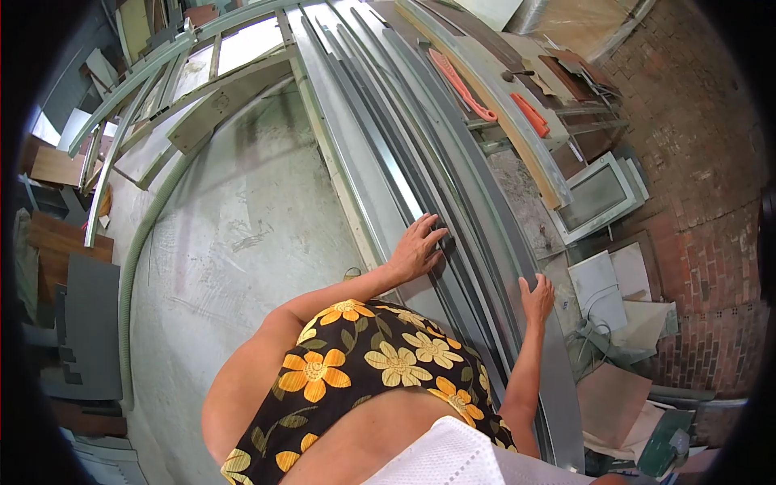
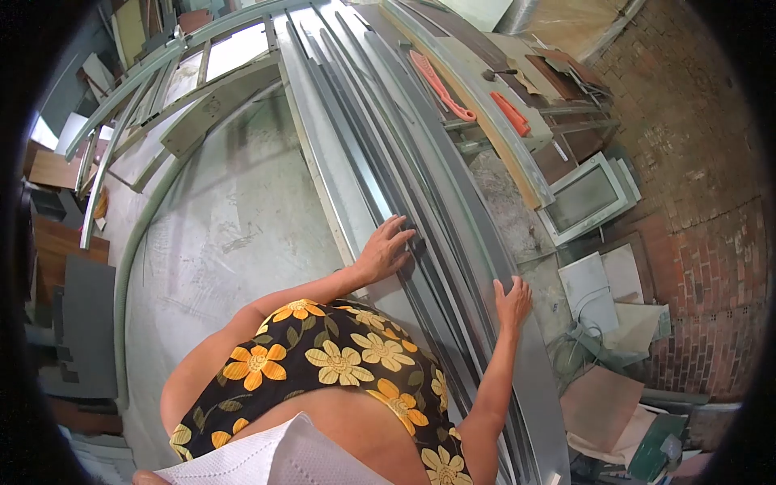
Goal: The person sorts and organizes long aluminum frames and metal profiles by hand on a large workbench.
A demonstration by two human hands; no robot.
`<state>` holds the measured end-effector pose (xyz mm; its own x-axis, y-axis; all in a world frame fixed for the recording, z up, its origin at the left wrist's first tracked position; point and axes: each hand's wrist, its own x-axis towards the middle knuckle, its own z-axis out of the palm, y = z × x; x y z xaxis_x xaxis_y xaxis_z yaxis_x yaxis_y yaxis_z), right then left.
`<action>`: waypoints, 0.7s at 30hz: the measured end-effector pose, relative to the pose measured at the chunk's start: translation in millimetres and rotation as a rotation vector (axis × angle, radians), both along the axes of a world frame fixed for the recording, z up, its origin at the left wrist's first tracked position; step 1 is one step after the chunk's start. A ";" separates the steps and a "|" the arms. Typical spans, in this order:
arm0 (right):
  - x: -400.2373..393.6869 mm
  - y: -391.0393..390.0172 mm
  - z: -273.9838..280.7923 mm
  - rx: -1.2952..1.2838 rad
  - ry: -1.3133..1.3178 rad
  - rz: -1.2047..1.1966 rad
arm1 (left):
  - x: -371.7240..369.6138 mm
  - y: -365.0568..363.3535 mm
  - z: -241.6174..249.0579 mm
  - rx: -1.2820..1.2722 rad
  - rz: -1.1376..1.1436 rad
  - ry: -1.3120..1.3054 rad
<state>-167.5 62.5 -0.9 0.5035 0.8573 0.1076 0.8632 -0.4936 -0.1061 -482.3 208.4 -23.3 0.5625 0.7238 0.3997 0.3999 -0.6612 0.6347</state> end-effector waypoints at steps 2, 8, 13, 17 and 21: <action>-4.2 -1.9 3.2 0.031 0.095 0.048 | -1.4 0.1 -2.7 0.004 0.008 -0.038; -36.1 -7.7 43.8 0.039 0.319 0.093 | 4.6 -3.7 12.7 -0.276 -0.061 -0.232; -69.3 -13.2 71.7 0.003 0.424 0.063 | 37.6 5.7 20.7 -1.132 -0.256 -0.467; -100.7 -26.6 69.5 0.079 0.317 0.062 | 60.3 13.8 38.0 -1.319 -0.300 -0.571; -114.1 -46.7 61.5 0.090 0.319 0.010 | 60.0 10.0 35.4 -1.471 -0.376 -0.661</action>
<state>-281.6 15.8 60.6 0.5160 0.8563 0.0215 0.7838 -0.4619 -0.4151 -422.3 218.4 12.1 0.8048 0.5453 -0.2342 -0.2091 0.6298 0.7481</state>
